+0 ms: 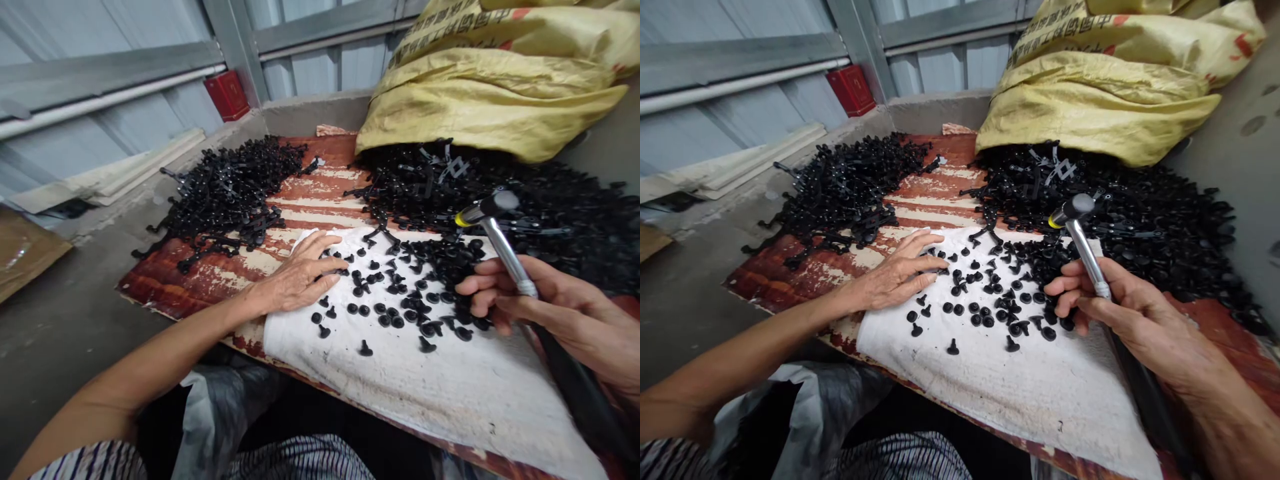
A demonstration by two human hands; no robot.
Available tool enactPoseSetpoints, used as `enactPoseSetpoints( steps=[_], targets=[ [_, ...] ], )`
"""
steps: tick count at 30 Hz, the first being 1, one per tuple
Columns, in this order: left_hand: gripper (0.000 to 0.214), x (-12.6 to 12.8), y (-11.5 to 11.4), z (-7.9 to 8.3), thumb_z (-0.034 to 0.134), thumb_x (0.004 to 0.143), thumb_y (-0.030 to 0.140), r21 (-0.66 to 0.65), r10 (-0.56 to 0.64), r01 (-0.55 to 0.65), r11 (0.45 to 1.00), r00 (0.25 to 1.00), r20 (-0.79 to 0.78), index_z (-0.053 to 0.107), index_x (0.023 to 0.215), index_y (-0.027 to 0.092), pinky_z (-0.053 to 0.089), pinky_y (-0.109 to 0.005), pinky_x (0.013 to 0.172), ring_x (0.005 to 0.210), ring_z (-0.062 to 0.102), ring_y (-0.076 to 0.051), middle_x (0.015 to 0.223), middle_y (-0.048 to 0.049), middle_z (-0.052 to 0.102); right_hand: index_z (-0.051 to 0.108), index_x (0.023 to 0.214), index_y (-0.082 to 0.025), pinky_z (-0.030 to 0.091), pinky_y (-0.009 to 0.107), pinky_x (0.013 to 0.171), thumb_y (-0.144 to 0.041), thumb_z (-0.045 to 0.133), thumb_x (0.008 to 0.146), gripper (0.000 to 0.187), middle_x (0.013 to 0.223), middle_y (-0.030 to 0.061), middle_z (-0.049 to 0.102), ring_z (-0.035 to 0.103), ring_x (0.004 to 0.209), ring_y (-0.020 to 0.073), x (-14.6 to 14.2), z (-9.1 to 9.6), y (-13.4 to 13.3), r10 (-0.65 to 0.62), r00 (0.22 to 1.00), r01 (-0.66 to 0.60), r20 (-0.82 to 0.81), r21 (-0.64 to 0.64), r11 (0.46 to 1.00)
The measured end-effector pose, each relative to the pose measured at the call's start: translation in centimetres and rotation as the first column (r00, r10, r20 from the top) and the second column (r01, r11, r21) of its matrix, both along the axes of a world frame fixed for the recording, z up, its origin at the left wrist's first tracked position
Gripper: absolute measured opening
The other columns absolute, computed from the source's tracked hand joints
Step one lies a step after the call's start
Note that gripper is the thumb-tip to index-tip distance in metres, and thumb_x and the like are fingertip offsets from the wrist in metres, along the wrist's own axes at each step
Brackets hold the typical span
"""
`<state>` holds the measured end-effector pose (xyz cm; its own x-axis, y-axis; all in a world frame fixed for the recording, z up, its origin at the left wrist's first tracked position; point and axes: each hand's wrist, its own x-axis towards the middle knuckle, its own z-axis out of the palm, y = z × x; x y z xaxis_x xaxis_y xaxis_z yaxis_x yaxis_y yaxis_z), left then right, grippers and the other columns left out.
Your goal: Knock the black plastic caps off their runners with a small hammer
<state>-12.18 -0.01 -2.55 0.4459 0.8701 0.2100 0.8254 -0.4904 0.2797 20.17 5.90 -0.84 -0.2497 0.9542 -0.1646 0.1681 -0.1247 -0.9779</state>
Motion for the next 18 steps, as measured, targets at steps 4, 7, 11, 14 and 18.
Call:
enactPoseSetpoints(
  steps=[4, 7, 11, 14, 18],
  targets=[
    [0.024, 0.6, 1.9, 0.3, 0.046, 0.095, 0.024, 0.031, -0.072, 0.072, 0.997, 0.997, 0.023, 0.069, 0.100, 0.018, 0.030, -0.053, 0.114, 0.138, 0.035, -0.028, 0.141, -0.0144, 0.047, 0.067, 0.083, -0.022, 0.048, 0.027, 0.038, -0.032, 0.083, 0.046, 0.042, 0.078, 0.0075, 0.074, 0.062, 0.054, 0.0189, -0.2, 0.4, 0.0, -0.020, 1.000, 0.020, 0.003, -0.008, 1.000],
    [0.020, 1.2, 3.1, 0.3, 0.048, 0.092, 0.018, 0.028, -0.101, 0.100, 0.995, 0.994, 0.029, 0.067, 0.087, 0.018, 0.033, -0.053, 0.112, 0.137, 0.037, -0.029, 0.140, -0.0142, 0.048, 0.066, 0.082, -0.022, 0.048, 0.027, 0.038, -0.032, 0.082, 0.047, 0.040, 0.076, 0.0075, 0.073, 0.061, 0.052, 0.0179, -0.2, 0.4, 0.1, -0.016, 1.000, 0.016, 0.013, 0.001, 1.000],
    [0.016, 1.6, 3.6, 0.5, 0.051, 0.089, 0.016, -0.019, -0.131, 0.132, 0.991, 0.991, 0.039, 0.065, 0.081, 0.018, 0.034, -0.053, 0.111, 0.134, 0.040, -0.029, 0.137, -0.0133, 0.051, 0.066, 0.084, -0.022, 0.048, 0.027, 0.040, -0.033, 0.082, 0.050, 0.039, 0.079, 0.0086, 0.074, 0.062, 0.055, 0.0185, 0.1, 0.1, 0.2, 0.000, 1.000, 0.000, 0.012, 0.018, 1.000],
    [0.015, 1.5, 3.1, 1.0, 0.052, 0.089, 0.016, -0.052, -0.149, 0.151, 0.987, 0.987, 0.054, 0.065, 0.082, 0.018, 0.033, -0.053, 0.111, 0.136, 0.038, -0.029, 0.137, -0.0127, 0.051, 0.066, 0.085, -0.022, 0.049, 0.028, 0.040, -0.033, 0.082, 0.051, 0.040, 0.079, 0.0093, 0.074, 0.063, 0.056, 0.0192, 0.3, 0.0, 0.1, 0.019, 1.000, -0.019, -0.002, 0.021, 1.000],
    [0.011, 1.6, 2.8, 1.8, 0.055, 0.089, 0.019, -0.115, -0.100, 0.109, 0.987, 0.992, 0.079, 0.063, 0.081, 0.019, 0.035, -0.052, 0.110, 0.136, 0.039, -0.028, 0.138, -0.0129, 0.051, 0.066, 0.084, -0.022, 0.049, 0.027, 0.040, -0.032, 0.081, 0.053, 0.035, 0.078, 0.0088, 0.074, 0.063, 0.055, 0.0187, 0.2, 0.1, 0.1, 0.041, 0.999, -0.040, -0.018, 0.036, 0.999]
  ],
)
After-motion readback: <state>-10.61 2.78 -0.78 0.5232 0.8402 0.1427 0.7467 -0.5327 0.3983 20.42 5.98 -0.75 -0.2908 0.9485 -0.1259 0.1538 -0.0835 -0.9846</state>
